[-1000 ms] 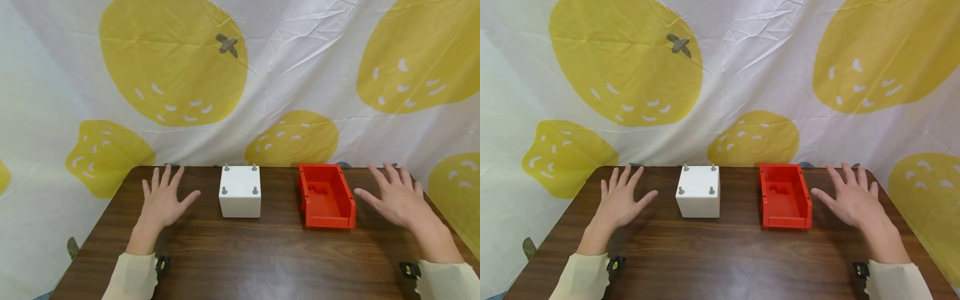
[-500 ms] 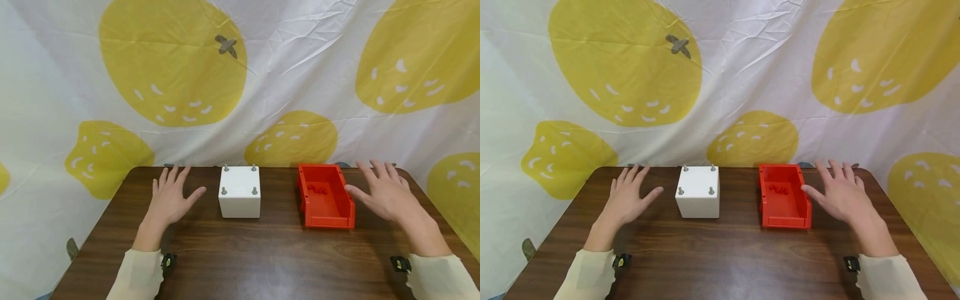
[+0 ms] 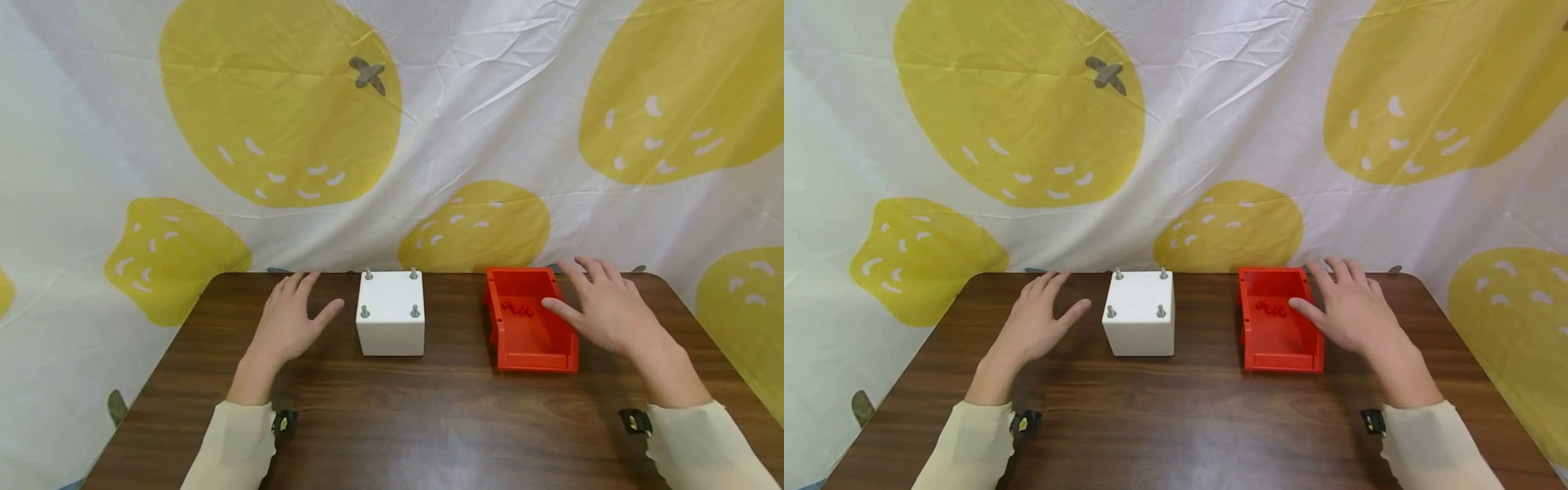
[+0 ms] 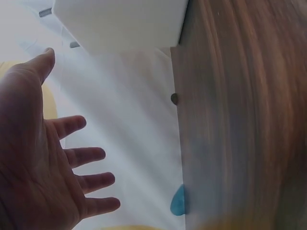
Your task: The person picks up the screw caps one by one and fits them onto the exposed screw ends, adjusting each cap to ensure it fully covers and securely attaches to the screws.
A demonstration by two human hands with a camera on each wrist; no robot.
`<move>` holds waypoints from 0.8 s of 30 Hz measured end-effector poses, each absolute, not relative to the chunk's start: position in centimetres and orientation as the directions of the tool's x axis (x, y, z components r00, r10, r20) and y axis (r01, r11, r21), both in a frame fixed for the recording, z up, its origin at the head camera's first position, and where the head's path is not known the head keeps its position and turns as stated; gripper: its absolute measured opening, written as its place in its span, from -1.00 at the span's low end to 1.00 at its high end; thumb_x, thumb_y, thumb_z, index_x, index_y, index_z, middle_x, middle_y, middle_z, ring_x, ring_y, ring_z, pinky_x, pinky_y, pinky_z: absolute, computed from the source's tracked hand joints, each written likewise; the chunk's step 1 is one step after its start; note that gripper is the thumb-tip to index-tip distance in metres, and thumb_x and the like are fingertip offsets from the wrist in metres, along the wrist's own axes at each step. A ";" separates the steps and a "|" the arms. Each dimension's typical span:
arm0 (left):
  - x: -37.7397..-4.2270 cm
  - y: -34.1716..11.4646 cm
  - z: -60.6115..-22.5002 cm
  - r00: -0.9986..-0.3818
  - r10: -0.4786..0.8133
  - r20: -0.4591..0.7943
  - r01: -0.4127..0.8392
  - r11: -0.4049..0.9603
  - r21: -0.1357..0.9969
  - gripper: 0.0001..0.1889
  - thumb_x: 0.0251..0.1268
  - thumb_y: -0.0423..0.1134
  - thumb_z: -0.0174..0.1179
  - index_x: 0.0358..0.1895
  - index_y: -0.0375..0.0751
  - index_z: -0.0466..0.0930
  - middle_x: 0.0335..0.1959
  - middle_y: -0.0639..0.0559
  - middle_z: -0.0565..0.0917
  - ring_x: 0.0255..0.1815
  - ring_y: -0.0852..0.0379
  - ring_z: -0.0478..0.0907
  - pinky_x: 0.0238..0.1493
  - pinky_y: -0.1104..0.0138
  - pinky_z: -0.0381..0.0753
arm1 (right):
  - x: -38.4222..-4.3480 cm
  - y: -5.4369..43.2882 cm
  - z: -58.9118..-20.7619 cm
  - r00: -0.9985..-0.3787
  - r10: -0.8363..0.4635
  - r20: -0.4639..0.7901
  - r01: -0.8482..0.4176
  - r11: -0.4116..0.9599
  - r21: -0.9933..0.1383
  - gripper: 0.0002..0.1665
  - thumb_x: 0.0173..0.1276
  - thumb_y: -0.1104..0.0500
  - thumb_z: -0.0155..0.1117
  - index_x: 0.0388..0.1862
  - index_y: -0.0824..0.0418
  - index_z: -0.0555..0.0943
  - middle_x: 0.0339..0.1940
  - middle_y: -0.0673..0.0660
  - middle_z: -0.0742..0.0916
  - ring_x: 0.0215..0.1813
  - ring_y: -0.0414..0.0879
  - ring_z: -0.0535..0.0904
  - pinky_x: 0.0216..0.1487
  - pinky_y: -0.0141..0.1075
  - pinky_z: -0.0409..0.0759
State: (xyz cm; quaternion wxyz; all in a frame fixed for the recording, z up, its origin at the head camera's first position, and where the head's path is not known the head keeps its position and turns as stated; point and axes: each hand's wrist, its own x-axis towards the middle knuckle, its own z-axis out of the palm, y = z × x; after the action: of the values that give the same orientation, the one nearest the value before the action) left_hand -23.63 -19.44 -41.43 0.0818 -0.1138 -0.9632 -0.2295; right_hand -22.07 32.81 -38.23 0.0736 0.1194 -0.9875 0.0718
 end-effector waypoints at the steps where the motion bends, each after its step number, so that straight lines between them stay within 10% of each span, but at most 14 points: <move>1: -23.7 -19.3 -41.4 -0.961 0.182 0.209 0.258 0.862 0.435 0.00 0.49 0.54 -0.06 0.70 -0.15 0.16 0.66 -0.30 0.17 0.66 -0.40 0.00 0.59 -0.32 0.06 | -22.1 32.6 -38.2 -0.959 -0.232 0.164 -0.253 0.960 -0.122 -0.01 0.52 -0.38 0.24 0.65 0.18 0.24 0.52 0.47 0.33 0.51 0.52 0.14 0.33 0.61 0.21; 24: -24.8 -16.8 -41.7 -0.967 0.182 0.179 0.255 0.665 0.702 -0.20 0.57 0.35 0.09 0.60 -0.15 0.36 0.52 -0.21 0.46 0.55 -0.25 0.35 0.52 -0.17 0.35 | -23.4 28.6 -38.9 -0.905 -0.380 0.193 -0.396 0.917 -0.053 -0.27 0.50 -0.06 0.43 0.47 0.31 0.50 0.34 0.42 0.61 0.35 0.42 0.48 0.30 0.40 0.44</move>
State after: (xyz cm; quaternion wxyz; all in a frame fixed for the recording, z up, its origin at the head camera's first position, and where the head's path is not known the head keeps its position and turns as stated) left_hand -24.75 -16.78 -41.70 0.0468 -0.1201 -0.9112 -0.3912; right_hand -23.38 28.64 -38.92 0.0898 0.1989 -0.9748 0.0454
